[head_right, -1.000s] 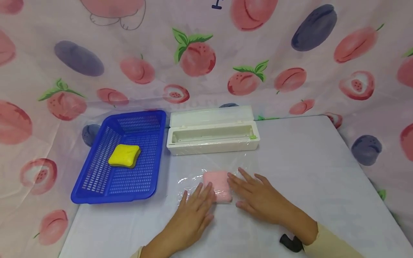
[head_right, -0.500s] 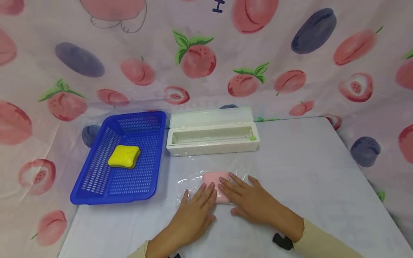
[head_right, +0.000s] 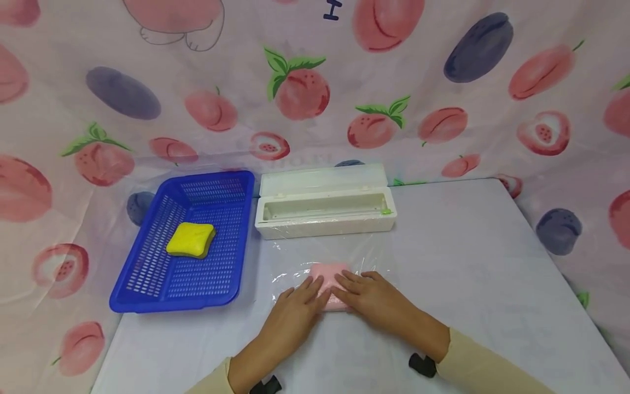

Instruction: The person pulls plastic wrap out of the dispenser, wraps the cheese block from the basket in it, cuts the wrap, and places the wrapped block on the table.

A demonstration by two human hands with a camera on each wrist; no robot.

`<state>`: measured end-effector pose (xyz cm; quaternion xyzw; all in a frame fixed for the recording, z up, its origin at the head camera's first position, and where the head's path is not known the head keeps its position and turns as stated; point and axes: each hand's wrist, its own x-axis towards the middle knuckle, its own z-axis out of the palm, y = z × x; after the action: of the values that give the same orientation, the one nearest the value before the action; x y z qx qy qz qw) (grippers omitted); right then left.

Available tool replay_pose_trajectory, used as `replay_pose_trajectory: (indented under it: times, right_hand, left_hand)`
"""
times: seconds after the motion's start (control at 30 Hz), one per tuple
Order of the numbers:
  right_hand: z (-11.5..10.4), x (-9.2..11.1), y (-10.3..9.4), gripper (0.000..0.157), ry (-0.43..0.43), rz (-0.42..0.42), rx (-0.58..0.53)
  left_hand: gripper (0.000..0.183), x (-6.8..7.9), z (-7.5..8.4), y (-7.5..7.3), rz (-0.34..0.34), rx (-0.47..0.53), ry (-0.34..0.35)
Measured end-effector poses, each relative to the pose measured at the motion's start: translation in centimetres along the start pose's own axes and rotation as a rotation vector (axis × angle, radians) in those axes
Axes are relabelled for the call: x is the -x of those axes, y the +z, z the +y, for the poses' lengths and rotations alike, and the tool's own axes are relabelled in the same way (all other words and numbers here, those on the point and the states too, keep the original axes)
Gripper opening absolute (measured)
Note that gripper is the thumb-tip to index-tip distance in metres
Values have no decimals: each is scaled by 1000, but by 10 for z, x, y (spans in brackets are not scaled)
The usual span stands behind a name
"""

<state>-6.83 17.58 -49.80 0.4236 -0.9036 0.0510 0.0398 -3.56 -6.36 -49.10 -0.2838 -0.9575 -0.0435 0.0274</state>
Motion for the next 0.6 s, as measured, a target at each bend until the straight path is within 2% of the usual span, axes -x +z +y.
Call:
replay_pose_trajectory:
  times: [0.17, 0.33, 0.5, 0.6]
  right_hand:
    - [-1, 2, -3, 58, 22, 1, -45]
    - [1, 4, -4, 52, 64, 52, -211]
    - [1, 6, -9, 48, 115, 73, -391]
    - [0, 8, -12, 47, 130, 66, -406]
  left_hand:
    - [54, 2, -3, 1, 34, 42, 15]
    - [65, 4, -7, 4, 59, 77, 31]
    - [58, 2, -12, 7, 151, 127, 98]
    - [50, -1, -15, 7, 221, 170, 175]
